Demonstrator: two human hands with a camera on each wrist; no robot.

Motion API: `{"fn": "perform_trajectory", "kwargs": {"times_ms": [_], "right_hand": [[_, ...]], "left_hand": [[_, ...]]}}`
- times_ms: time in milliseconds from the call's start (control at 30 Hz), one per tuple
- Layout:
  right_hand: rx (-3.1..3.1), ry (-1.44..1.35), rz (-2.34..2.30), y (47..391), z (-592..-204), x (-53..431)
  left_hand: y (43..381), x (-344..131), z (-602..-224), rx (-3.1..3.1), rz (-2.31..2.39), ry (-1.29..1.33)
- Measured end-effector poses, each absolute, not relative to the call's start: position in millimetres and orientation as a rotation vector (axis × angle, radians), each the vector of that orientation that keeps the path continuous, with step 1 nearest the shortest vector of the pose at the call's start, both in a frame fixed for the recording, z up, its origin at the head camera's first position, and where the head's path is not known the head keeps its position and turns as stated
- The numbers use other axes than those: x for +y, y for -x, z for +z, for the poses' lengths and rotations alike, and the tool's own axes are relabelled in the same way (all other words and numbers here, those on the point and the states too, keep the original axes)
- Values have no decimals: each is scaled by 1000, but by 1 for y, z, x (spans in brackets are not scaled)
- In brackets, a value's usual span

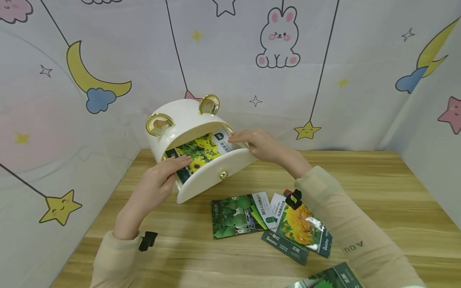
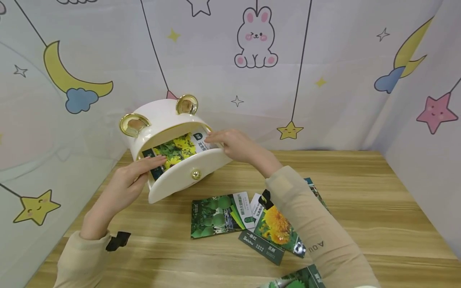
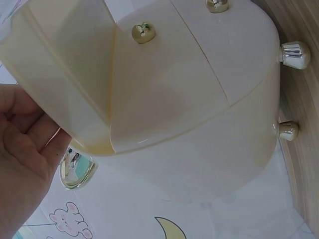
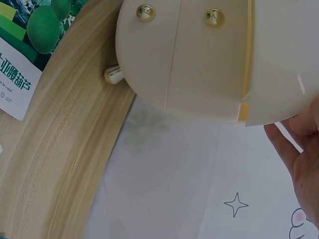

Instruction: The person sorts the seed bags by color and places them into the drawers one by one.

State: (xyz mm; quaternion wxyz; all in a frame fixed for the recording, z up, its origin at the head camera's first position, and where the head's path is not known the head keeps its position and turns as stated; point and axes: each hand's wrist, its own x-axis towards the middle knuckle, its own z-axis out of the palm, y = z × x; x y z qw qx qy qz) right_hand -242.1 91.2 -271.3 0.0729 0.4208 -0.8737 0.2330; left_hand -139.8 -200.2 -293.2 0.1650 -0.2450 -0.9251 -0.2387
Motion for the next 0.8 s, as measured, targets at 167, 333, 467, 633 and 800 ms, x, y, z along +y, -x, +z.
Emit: {"fn": "perform_trajectory", "kwargs": {"times_ms": [167, 333, 467, 633, 800], "right_hand": [[-2574, -1267, 748, 243, -275, 93], [-2514, -1263, 771, 242, -276, 97], [-2493, -1241, 806, 236, -277, 102], [-2479, -1222, 851, 226, -278, 111], [-2461, -1226, 850, 217, -282, 118]], "left_hand": [[137, -199, -293, -2596, -622, 705], [133, -198, -292, -2556, -602, 684], [129, -196, -292, -2528, -596, 672], [124, -194, -292, -2482, -582, 648], [119, -189, -289, -2400, -552, 678]]}}
